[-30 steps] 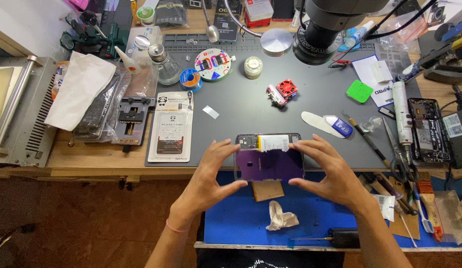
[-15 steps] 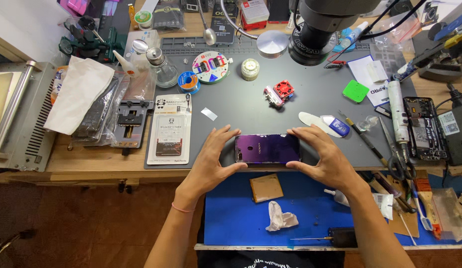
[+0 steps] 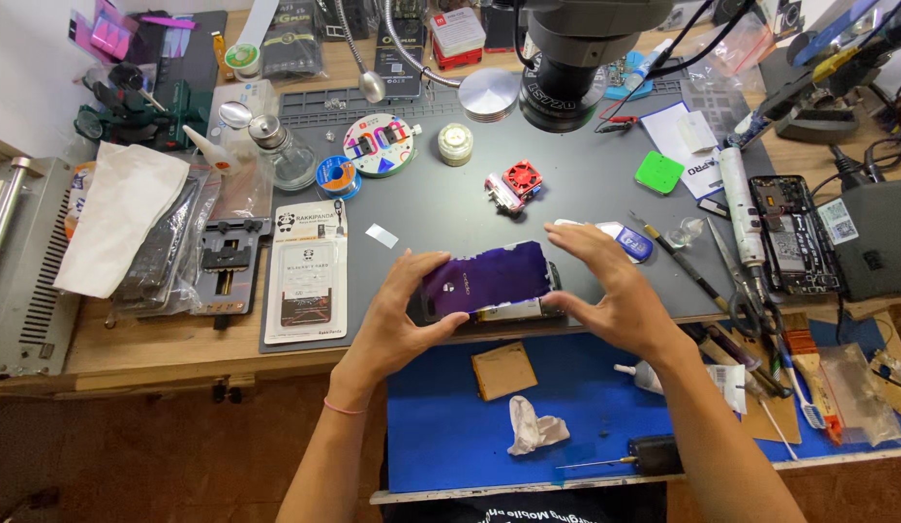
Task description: The person applies adhesive to the internal frame of a disassembled smartphone and then to the edges of a replacement back cover. They align and attach the back cover to the phone, then use a white cloth to wipe the surface and remove excess adhesive.
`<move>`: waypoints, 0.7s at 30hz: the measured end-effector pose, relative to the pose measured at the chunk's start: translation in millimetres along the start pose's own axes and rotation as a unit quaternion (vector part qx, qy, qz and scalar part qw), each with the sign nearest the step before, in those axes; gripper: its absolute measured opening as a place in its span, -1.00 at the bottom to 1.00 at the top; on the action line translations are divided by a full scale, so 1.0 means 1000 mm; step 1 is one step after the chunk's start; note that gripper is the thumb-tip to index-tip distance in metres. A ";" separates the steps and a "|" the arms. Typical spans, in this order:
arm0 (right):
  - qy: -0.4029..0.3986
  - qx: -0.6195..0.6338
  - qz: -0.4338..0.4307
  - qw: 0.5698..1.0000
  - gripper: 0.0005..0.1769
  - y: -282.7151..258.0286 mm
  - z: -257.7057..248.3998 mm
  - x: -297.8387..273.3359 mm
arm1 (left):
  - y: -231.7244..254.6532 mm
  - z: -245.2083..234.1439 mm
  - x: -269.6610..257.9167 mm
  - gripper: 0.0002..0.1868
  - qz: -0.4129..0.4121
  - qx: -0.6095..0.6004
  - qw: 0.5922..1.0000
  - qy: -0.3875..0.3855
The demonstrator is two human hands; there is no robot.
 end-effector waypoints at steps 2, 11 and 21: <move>0.046 -0.020 0.012 0.999 -0.38 0.018 -0.014 -0.007 | -0.012 -0.002 -0.004 -0.19 -0.015 -0.022 0.999 0.019; 0.151 -0.051 0.076 0.984 -0.80 0.034 -0.050 -0.034 | -0.032 -0.009 -0.013 -0.17 -0.057 -0.096 0.991 0.076; 0.044 -0.005 0.167 0.985 -0.94 0.018 -0.044 -0.051 | -0.043 -0.009 -0.016 -0.22 -0.080 -0.164 0.979 0.090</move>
Point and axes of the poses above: each hand's wrist, its own x-axis towards the middle knuckle, its own z-axis out of the palm, y = z × x, the point moved 9 cm from there along x, towards the middle knuckle, and after that the axes turned 8 degrees about -y, right-handed, at the moved point
